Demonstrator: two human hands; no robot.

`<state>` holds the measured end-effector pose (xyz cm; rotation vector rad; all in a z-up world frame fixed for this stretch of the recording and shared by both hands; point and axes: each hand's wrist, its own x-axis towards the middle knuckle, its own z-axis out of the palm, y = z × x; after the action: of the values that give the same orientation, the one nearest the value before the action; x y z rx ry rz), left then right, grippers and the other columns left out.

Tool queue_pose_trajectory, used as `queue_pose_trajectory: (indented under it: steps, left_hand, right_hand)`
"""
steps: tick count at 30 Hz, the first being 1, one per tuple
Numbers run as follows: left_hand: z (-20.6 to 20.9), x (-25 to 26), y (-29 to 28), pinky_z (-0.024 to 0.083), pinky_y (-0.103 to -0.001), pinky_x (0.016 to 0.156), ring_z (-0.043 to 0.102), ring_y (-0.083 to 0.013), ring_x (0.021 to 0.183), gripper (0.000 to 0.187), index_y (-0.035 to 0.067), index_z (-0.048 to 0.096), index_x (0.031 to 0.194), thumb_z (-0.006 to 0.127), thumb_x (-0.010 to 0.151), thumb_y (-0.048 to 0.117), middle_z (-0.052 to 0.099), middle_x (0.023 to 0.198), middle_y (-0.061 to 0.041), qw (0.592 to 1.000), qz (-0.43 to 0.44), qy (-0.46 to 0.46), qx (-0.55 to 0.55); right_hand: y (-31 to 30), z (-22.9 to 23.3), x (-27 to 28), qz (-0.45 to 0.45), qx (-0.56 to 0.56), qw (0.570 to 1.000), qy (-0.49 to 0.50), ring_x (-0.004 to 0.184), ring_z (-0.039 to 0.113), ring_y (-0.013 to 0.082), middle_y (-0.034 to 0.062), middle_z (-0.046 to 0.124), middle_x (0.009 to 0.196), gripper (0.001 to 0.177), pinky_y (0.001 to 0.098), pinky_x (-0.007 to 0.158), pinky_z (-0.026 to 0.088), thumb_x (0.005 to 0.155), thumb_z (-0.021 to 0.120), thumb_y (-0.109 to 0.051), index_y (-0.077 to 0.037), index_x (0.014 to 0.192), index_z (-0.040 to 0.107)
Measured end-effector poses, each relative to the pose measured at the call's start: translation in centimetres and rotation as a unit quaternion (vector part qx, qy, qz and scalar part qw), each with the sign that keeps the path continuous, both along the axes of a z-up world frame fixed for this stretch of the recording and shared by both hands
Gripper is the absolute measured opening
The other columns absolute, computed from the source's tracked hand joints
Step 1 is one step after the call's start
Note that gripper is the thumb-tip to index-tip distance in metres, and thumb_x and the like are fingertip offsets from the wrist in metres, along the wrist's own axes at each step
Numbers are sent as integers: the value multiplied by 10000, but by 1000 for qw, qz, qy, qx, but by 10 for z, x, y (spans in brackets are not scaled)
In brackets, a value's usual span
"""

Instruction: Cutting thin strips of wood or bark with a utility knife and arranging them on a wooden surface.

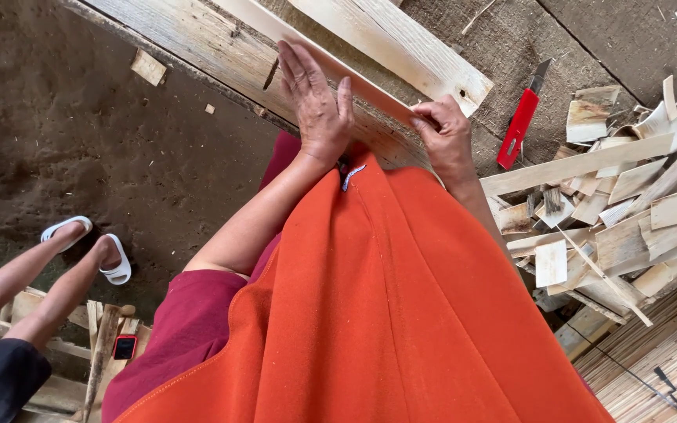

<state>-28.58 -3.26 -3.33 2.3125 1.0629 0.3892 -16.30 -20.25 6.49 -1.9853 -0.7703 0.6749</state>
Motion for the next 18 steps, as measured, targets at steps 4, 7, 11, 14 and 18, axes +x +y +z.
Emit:
queue_pose_trajectory:
  steps: [4,7,11,14,18]
  left_hand:
    - [42,11,1,-65,-336,1361,-153,-265,1637,883,190,-241,1615,488,1154,382,-278,1715,-82,949,25,-178,-259]
    - [61,20,2,353,-340,1321,508,-240,1407,651,137,240,1627,590,1096,280,538,1437,-159,779,83,-430,-449]
    - [87,29,3,640,-374,941,688,-257,1194,416,15,436,1446,532,1081,189,608,1389,-185,695,69,-483,-528]
    - [77,39,-13,641,-392,858,686,-230,1047,286,27,614,1246,637,1041,224,717,1154,-150,690,28,-464,-556]
    - [66,51,-45,677,-462,763,712,-264,998,425,30,532,1248,712,956,282,722,1142,-136,675,29,-375,-634]
  right_hand:
    - [-11,-8,-2,-14,70,993,-89,946,606,218,124,557,1046,144,284,876,604,950,717,101,5,1057,704]
    - [-13,-1,-1,-18,111,968,-226,959,489,251,81,551,975,108,342,825,457,954,777,47,0,945,680]
    - [-18,9,-3,26,64,942,-329,1036,515,297,93,572,1181,203,420,921,417,914,847,-134,-97,1056,706]
    - [-26,5,1,6,3,952,-305,1097,552,326,144,606,1242,315,468,938,453,951,758,-214,-69,1194,618]
    - [-41,20,1,-54,-44,995,-66,790,548,173,41,604,915,320,308,725,478,978,644,-108,-94,1297,620]
